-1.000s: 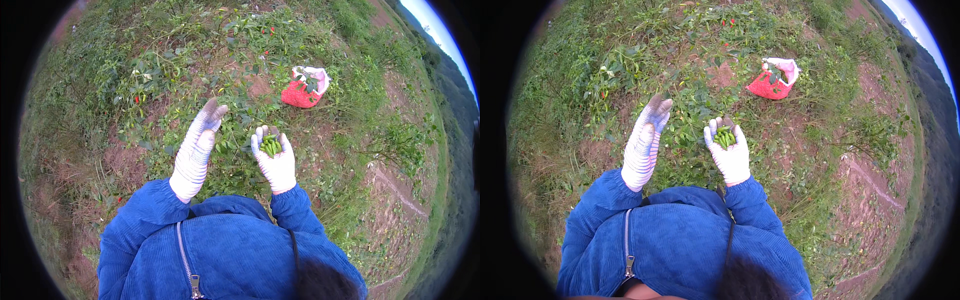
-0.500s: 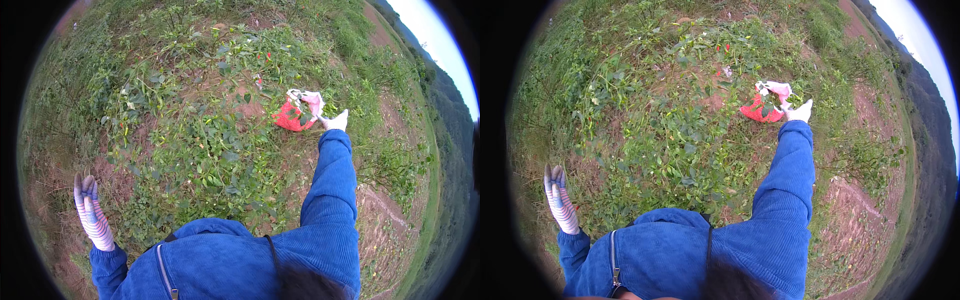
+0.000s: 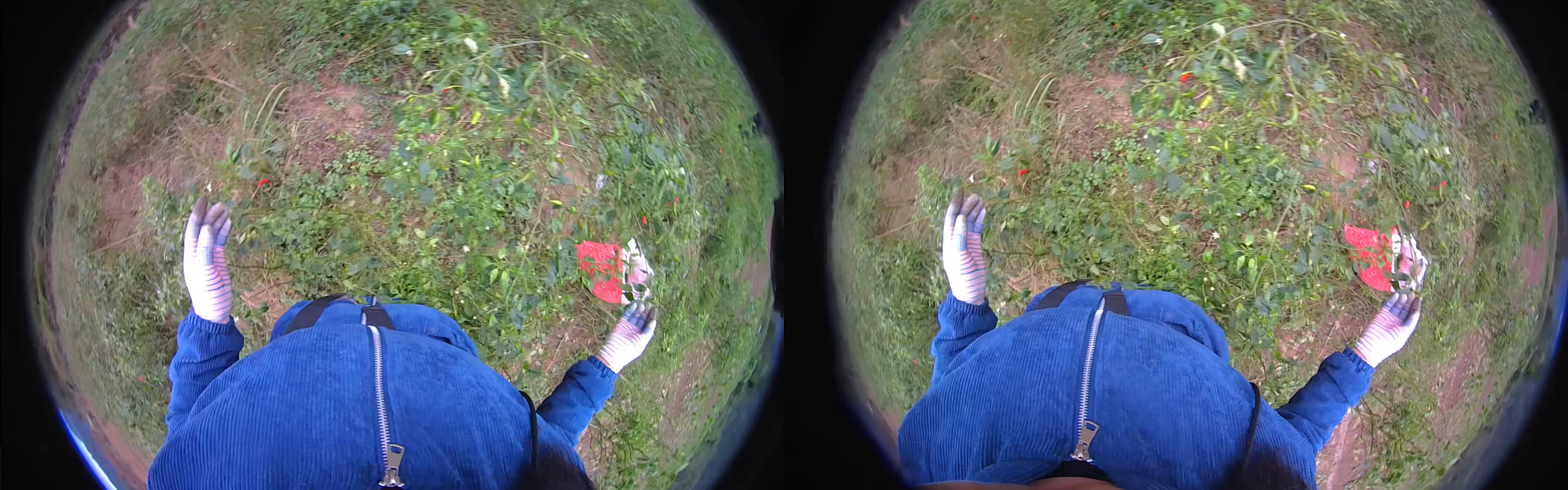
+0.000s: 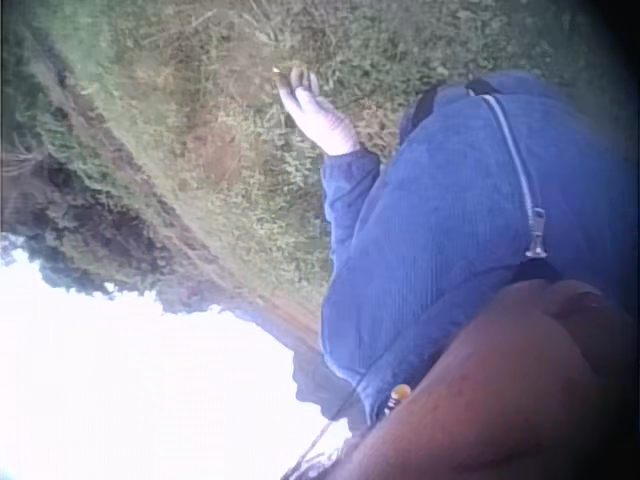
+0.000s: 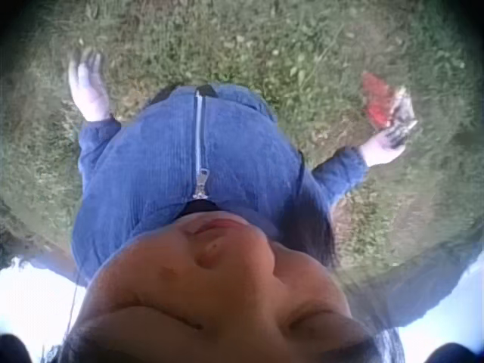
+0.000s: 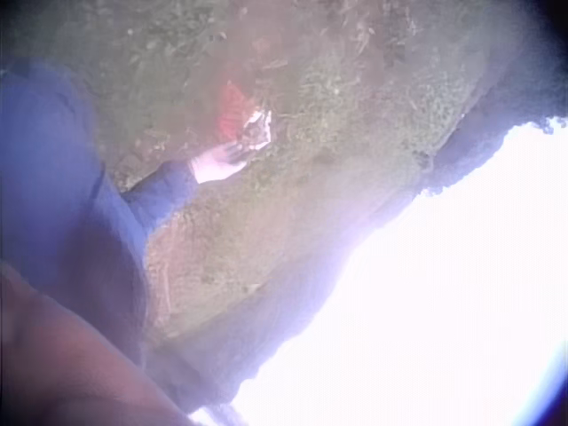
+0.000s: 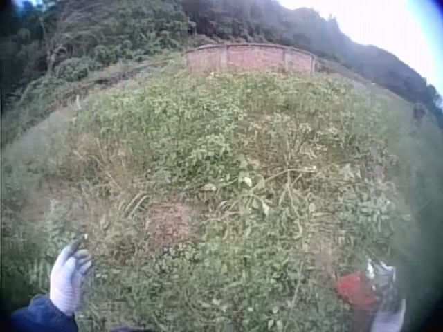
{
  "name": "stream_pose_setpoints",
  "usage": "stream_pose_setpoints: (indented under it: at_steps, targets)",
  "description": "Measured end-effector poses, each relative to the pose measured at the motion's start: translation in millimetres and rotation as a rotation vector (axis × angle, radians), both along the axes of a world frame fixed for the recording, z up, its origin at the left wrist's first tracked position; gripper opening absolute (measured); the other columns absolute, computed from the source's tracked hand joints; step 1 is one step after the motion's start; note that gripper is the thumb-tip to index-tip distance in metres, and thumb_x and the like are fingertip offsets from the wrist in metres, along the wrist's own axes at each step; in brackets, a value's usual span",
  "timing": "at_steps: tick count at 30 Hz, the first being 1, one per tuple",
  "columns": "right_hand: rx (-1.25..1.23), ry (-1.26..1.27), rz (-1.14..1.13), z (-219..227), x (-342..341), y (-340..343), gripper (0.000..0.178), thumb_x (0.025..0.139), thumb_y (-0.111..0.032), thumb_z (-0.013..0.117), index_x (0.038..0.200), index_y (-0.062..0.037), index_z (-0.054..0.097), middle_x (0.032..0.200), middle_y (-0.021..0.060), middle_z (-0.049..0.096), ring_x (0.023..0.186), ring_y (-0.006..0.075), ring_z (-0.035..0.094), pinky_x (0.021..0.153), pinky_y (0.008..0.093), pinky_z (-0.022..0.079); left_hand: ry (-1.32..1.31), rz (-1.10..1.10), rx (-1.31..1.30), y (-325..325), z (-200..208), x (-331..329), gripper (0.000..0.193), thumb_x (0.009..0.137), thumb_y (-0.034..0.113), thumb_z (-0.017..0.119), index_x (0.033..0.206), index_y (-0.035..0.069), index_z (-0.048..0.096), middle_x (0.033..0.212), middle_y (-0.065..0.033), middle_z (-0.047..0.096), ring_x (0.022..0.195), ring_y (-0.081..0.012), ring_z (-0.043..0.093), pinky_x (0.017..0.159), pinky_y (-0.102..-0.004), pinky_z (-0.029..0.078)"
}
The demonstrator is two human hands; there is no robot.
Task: The person picks red and green chilies from low plants in a garden and places them into a red bag on the ground. The person repeatedly reaches for chilies, plucks them by hand, and deposits them into the bag.
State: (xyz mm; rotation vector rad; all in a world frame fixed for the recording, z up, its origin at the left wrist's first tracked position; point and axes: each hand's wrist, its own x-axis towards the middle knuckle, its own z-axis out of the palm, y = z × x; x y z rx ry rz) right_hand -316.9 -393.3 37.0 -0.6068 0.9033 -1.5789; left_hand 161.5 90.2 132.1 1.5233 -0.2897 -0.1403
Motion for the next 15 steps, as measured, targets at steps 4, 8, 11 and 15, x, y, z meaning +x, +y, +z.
stream_pose_setpoints:
  at_steps: [4, 8, 11, 15]
  targets:
    - [-0.361, 0.301, 0.289, 90, 116, 32, 0.037, 0.102, -0.023, 0.045, 0.126, 0.0031, 0.054, 0.12, 0.0135, 0.06, 0.109, 0.0236, 0.056, 0.102, 0.0396, 0.044, -0.02, 0.173, -0.163, 53, 3, 1, 0.052, 0.1, 0.019, 0.052, 0.142, -0.006, 0.035, 0.128, -0.0172, 0.055, 0.12, -0.0232, 0.054, 0.106, -0.0336, 0.042]
    - [-0.667, 0.384, 0.865, 127, 254, 116, 0.034, 0.101, -0.02, 0.046, 0.123, 0.0046, 0.056, 0.118, 0.0152, 0.062, 0.103, 0.0238, 0.06, 0.098, 0.038, 0.046, -0.004, 0.292, -0.216, 105, 8, -19, 0.048, 0.099, 0.021, 0.053, 0.137, -0.007, 0.042, 0.123, -0.0165, 0.057, 0.115, -0.0233, 0.057, 0.104, -0.0357, 0.044]
    - [-0.776, 0.608, 1.4, 128, 335, 204, 0.033, 0.097, -0.025, 0.056, 0.115, 0.0023, 0.059, 0.11, 0.0122, 0.061, 0.101, 0.0217, 0.06, 0.092, 0.0355, 0.046, -0.013, 0.383, -0.256, 149, 5, -45, 0.047, 0.098, 0.021, 0.054, 0.135, -0.007, 0.045, 0.119, -0.0163, 0.06, 0.113, -0.0243, 0.058, 0.102, -0.0372, 0.045]
    - [-1.121, 0.81, 2.092, 87, 418, 291, 0.028, 0.093, -0.019, 0.059, 0.114, -0.0011, 0.063, 0.109, 0.0132, 0.063, 0.102, 0.0257, 0.061, 0.091, 0.0334, 0.047, -0.028, 0.589, -0.292, 200, -10, -84, 0.047, 0.098, 0.023, 0.053, 0.133, -0.008, 0.045, 0.116, -0.0162, 0.062, 0.111, -0.0249, 0.059, 0.101, -0.0382, 0.045]
